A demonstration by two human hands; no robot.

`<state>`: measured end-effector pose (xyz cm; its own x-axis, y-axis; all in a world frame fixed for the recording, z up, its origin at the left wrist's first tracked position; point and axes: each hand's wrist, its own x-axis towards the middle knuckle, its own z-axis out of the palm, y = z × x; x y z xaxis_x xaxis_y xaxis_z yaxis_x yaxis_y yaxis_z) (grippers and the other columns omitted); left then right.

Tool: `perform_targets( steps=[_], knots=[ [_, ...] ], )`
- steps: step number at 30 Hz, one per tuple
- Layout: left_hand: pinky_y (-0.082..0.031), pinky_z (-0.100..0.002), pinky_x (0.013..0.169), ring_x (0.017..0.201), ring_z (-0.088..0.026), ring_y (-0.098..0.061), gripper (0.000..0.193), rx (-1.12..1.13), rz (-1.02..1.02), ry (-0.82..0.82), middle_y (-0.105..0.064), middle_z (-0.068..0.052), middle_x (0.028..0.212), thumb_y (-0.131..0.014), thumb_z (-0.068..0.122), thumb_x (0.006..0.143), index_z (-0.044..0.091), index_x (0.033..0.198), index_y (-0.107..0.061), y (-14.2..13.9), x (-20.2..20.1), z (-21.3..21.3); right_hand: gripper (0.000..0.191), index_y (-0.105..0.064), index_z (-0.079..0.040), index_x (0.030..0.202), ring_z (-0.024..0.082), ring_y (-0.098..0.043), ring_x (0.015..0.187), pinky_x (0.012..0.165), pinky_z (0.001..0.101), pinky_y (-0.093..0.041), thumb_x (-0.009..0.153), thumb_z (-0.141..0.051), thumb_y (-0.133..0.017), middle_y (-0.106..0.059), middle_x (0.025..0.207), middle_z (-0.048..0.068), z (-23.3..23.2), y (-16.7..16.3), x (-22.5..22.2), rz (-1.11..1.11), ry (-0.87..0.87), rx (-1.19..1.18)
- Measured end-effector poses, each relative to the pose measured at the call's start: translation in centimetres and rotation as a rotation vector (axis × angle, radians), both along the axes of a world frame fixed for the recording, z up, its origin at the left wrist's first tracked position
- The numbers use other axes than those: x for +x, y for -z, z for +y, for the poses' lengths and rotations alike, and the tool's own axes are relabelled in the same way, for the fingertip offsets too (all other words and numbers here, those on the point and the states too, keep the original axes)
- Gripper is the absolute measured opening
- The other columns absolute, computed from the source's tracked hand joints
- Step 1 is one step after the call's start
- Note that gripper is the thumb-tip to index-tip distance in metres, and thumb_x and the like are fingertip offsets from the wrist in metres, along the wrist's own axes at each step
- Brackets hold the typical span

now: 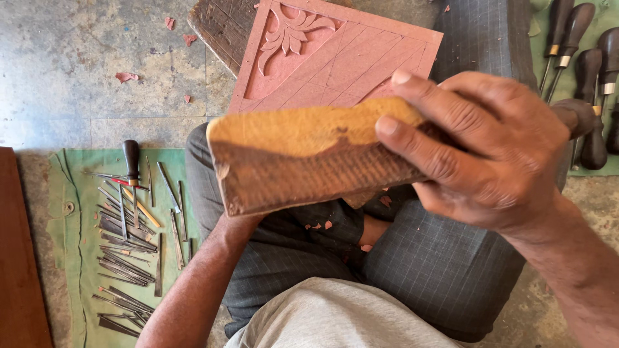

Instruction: The person carves a floral design into a flat piece of wood using a small chisel and a wooden mallet, occasionally picking up different chisels from a cloth on the floor.

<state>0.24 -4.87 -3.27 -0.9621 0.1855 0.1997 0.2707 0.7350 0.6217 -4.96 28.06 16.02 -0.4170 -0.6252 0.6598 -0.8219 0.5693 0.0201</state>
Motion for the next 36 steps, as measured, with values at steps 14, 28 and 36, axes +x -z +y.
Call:
perform_targets(
  steps=[14, 28, 36],
  knots=[
    [-0.050, -0.042, 0.103, 0.121, -0.023, -0.063, 0.045, -0.203, 0.020, 0.165, -0.068, -0.004, 0.128, -0.073, 0.037, 0.094, 0.019, 0.133, -0.061, -0.4, -0.7, 0.6, 0.049, -0.066, -0.021, 0.130, 0.021, -0.069, 0.087, 0.065, 0.0321, -0.054, 0.085, -0.026, -0.084, -0.076, 0.121, 0.010, -0.5, 0.3, -1.0, 0.033, -0.013, -0.116],
    [-0.053, -0.042, 0.096, 0.113, -0.026, -0.066, 0.039, -0.196, 0.050, 0.148, -0.070, -0.006, 0.123, -0.072, 0.027, 0.092, 0.015, 0.128, -0.062, -0.1, -0.6, 1.5, 0.027, -0.070, -0.029, 0.122, 0.020, -0.072, 0.087, 0.071, 0.0306, -0.059, 0.097, -0.026, -0.079, -0.077, 0.116, 0.005, 0.5, -0.5, -0.7, 0.112, 0.024, 0.044],
    [-0.054, -0.042, 0.092, 0.108, -0.027, -0.067, 0.036, -0.228, 0.061, 0.201, -0.071, -0.007, 0.120, -0.071, 0.022, 0.091, 0.013, 0.125, -0.063, 0.0, 1.0, 2.6, 0.028, -0.072, -0.041, 0.124, 0.016, -0.069, 0.084, 0.072, 0.0284, -0.062, 0.098, -0.033, -0.076, -0.077, 0.119, -0.001, 0.0, 1.1, -0.4, 0.240, 0.048, 0.174]
  ],
)
